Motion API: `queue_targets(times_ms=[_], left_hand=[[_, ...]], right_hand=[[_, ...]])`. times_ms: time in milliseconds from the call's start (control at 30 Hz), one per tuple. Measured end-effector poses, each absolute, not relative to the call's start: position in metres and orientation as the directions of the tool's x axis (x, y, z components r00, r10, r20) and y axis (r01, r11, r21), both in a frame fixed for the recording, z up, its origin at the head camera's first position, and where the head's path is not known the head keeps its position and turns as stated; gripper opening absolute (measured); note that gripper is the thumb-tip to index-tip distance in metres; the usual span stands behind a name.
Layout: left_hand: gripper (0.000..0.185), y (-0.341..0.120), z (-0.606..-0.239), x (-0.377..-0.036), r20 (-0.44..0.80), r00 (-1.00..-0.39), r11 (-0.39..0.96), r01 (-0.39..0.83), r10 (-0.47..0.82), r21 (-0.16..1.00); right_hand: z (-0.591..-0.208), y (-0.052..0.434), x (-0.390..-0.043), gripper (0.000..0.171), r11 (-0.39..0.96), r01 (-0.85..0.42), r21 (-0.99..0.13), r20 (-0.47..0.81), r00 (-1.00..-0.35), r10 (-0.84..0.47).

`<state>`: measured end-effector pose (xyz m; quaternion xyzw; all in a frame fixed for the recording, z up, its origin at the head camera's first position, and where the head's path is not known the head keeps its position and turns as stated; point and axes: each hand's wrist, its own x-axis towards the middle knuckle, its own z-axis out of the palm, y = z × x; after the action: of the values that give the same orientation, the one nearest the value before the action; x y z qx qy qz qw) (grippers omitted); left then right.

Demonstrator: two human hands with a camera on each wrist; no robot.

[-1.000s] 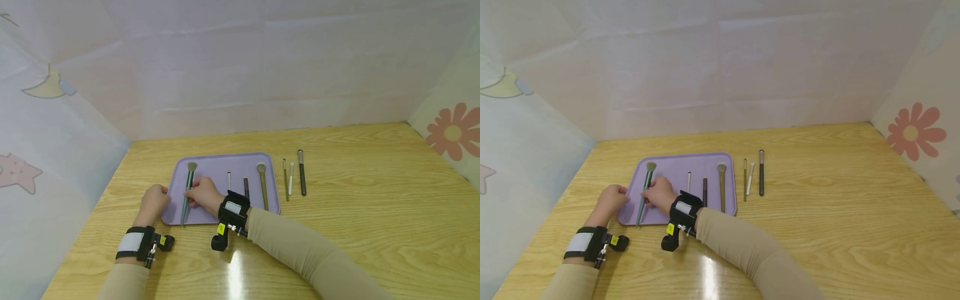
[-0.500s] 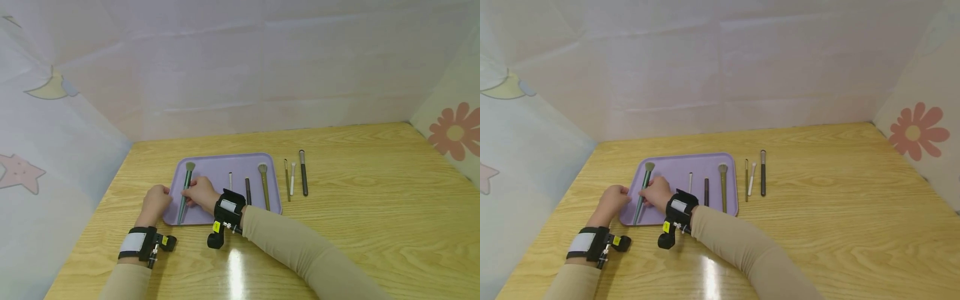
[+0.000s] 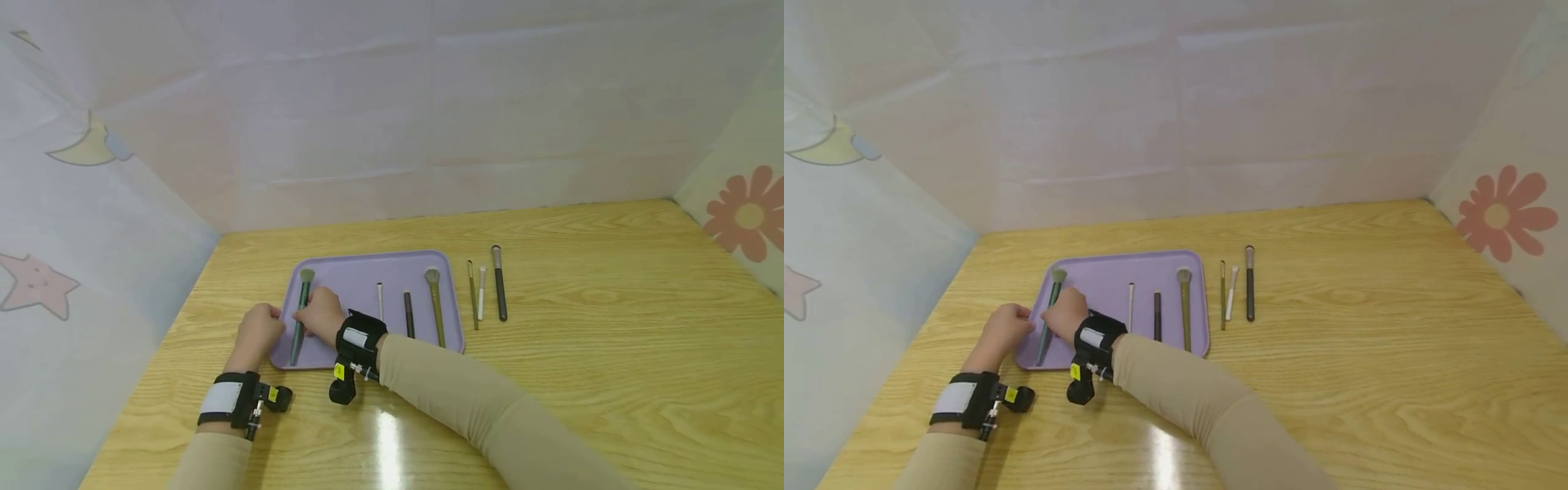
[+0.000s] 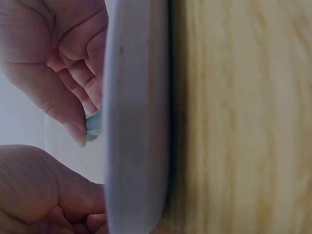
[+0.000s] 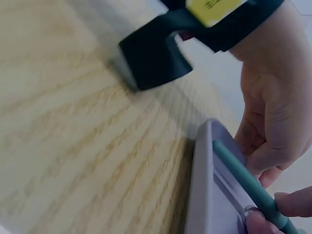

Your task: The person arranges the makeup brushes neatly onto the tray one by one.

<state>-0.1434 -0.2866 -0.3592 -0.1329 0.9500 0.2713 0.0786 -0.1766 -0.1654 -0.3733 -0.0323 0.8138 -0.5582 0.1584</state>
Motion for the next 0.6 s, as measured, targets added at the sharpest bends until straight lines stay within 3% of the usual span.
queue_targets(times_ms=[133, 367, 600], left_hand=[[0.032, -0.2850, -0.3589, -0.1439, -0.219, -0.954, 0.821, -0.291, -0.207, 0.491], [0.034, -0.2838, -0.3565, -0.1474, -0.227, -0.955, 0.823, -0.283, -0.192, 0.493], [0.034, -0.2883, -0.3593, -0.1458, -0.252, -0.949, 0.815, -0.295, -0.189, 0.498]], right_hand=[[-0.3717, -0.1659, -0.1768, 0.035, 0.458, 0.059, -0.887, -0.188, -0.952, -0.241], [-0.3677, -0.1709, -0.1814, 0.035, 0.614, -0.022, -0.789, -0.153, -0.961, -0.231], [-0.3673, -0.1752, -0.1788, 0.034, 0.641, -0.055, -0.766, -0.145, -0.956, -0.255]])
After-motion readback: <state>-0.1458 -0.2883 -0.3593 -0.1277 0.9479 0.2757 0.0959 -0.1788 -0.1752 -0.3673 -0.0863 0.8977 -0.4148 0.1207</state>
